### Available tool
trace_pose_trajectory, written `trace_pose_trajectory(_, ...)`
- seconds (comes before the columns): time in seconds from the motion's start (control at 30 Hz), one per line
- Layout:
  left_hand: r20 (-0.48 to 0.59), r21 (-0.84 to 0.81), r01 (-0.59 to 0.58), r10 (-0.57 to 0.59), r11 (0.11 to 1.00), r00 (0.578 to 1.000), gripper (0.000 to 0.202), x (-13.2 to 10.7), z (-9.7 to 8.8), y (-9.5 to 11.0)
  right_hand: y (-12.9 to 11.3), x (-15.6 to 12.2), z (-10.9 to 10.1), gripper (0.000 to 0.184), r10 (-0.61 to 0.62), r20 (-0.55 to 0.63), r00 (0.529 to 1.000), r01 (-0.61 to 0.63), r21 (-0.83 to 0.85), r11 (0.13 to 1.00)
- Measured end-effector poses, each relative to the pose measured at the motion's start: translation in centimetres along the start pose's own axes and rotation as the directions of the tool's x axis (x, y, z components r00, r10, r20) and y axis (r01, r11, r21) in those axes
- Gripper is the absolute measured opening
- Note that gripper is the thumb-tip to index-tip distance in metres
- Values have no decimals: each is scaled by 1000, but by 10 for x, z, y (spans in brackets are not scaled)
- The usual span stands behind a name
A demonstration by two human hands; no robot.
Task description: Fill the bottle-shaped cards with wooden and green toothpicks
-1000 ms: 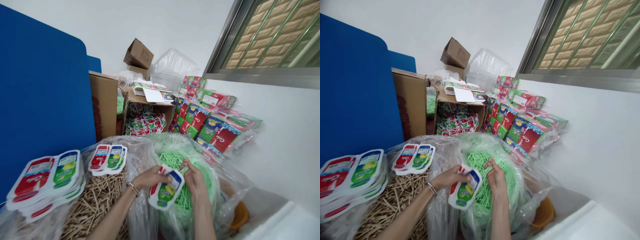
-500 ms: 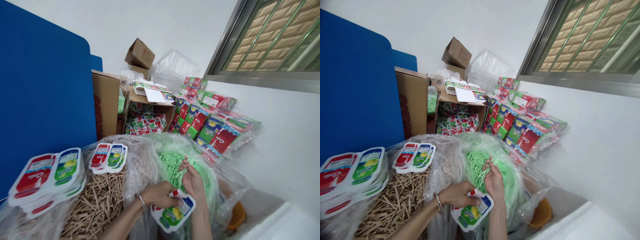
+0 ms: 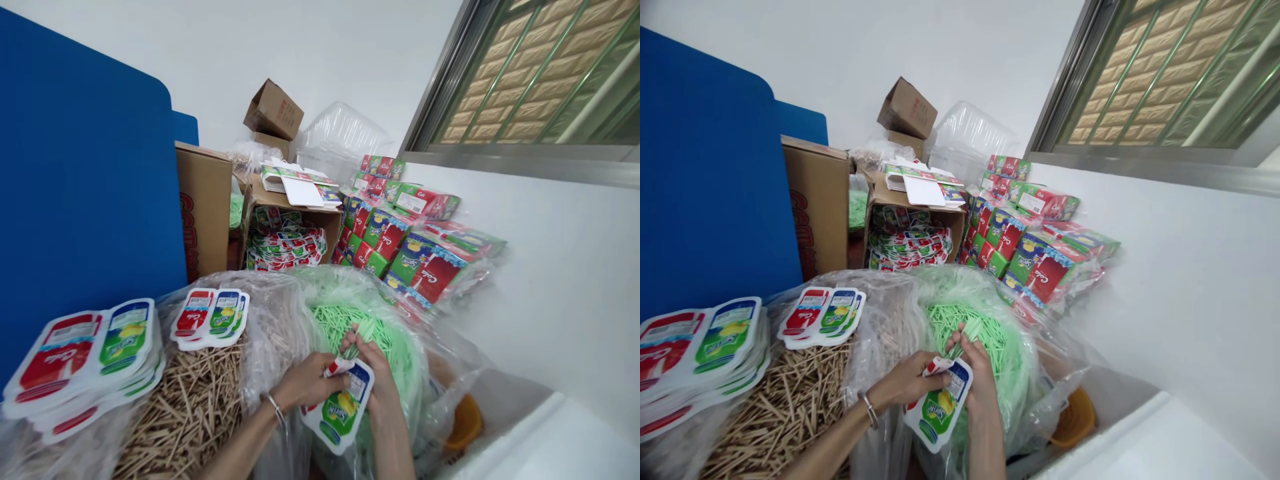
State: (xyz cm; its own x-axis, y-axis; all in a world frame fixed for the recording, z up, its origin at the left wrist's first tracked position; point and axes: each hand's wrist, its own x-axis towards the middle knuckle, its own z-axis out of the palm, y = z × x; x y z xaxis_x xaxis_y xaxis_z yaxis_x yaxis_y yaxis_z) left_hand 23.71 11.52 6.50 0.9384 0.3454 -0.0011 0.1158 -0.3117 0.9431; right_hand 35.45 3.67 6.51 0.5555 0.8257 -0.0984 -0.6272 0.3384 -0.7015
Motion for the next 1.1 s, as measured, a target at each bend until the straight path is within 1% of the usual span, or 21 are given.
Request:
trace_pose_trajectory(0.07, 24, -17, -3, 4, 1000, 1000, 19, 0, -1, 0, 0, -1, 0, 29, -11, -17, 1000, 11, 13, 1000)
trace_pose_trajectory(0.2, 16, -34, -19, 20, 999, 1000, 22, 0, -2, -1, 8, -5, 0, 27, 41, -19, 999, -40, 26, 999)
trace_pose_trajectory(0.37, -68, -102, -12, 5, 995, 998, 22, -4, 2, -8, 12, -8, 2, 26, -1, -33, 999, 2, 27, 1000)
trace_pose_trajectory(0.43, -97, -148, -13, -1, 989, 995, 20, -5, 3, -8, 12, -9, 4, 25, -10, -38, 999, 10, 2, 1000)
trace_pose_trajectory(0.5, -113, -206, -16, -8, 978, 994, 19, -6, 3, -7, 11, -10, 5, 25, -27, -42, 999, 23, -93, 995)
trace_pose_trajectory(0.6, -162, -332, -13, -43, 943, 986, 20, -11, 3, -1, 7, -11, 3, 26, -168, -52, 984, 144, -314, 938)
trace_pose_trajectory(0.67, -218, -433, -13, -90, 901, 972, 26, -20, 2, 1, 4, -12, -1, 29, -266, -46, 963, 223, -414, 883)
trace_pose_trajectory(0.73, -290, -517, -21, -152, 856, 945, 31, -33, -1, 1, 1, -13, -6, 30, -313, -34, 949, 261, -472, 842)
trace_pose_trajectory(0.77, -336, -568, -28, -201, 822, 920, 31, -42, -3, -1, 1, -14, -8, 31, -334, -24, 942, 278, -503, 818)
trace_pose_trajectory(0.8, -382, -626, -36, -266, 779, 885, 30, -52, -5, -3, 0, -16, -9, 31, -350, -15, 936, 290, -529, 798)
trace_pose_trajectory(0.83, -423, -697, -48, -356, 716, 833, 29, -63, -6, -5, 1, -19, -11, 31, -363, -2, 932, 300, -556, 775)
trace_pose_trajectory(0.87, -442, -754, -59, -440, 654, 782, 30, -74, -8, -7, 2, -22, -11, 32, -375, 19, 927, 313, -587, 746)
trace_pose_trajectory(0.93, -447, -818, -52, -577, 572, 684, 31, -99, -11, -13, 6, -32, -10, 32, -391, 94, 915, 351, -664, 661)
trace_pose_trajectory(0.97, -447, -829, -36, -622, 559, 643, 31, -111, -12, -16, 9, -37, -9, 31, -388, 147, 910, 373, -701, 608)
trace_pose_trajectory(1.03, -458, -841, -4, -708, 541, 538, 31, -134, -14, -22, 19, -51, -3, 28, -350, 257, 901, 415, -749, 517)
trace_pose_trajectory(1.1, -482, -844, 2, -759, 537, 437, 35, -155, -16, -29, 33, -66, 4, 23, -277, 344, 897, 439, -759, 480)
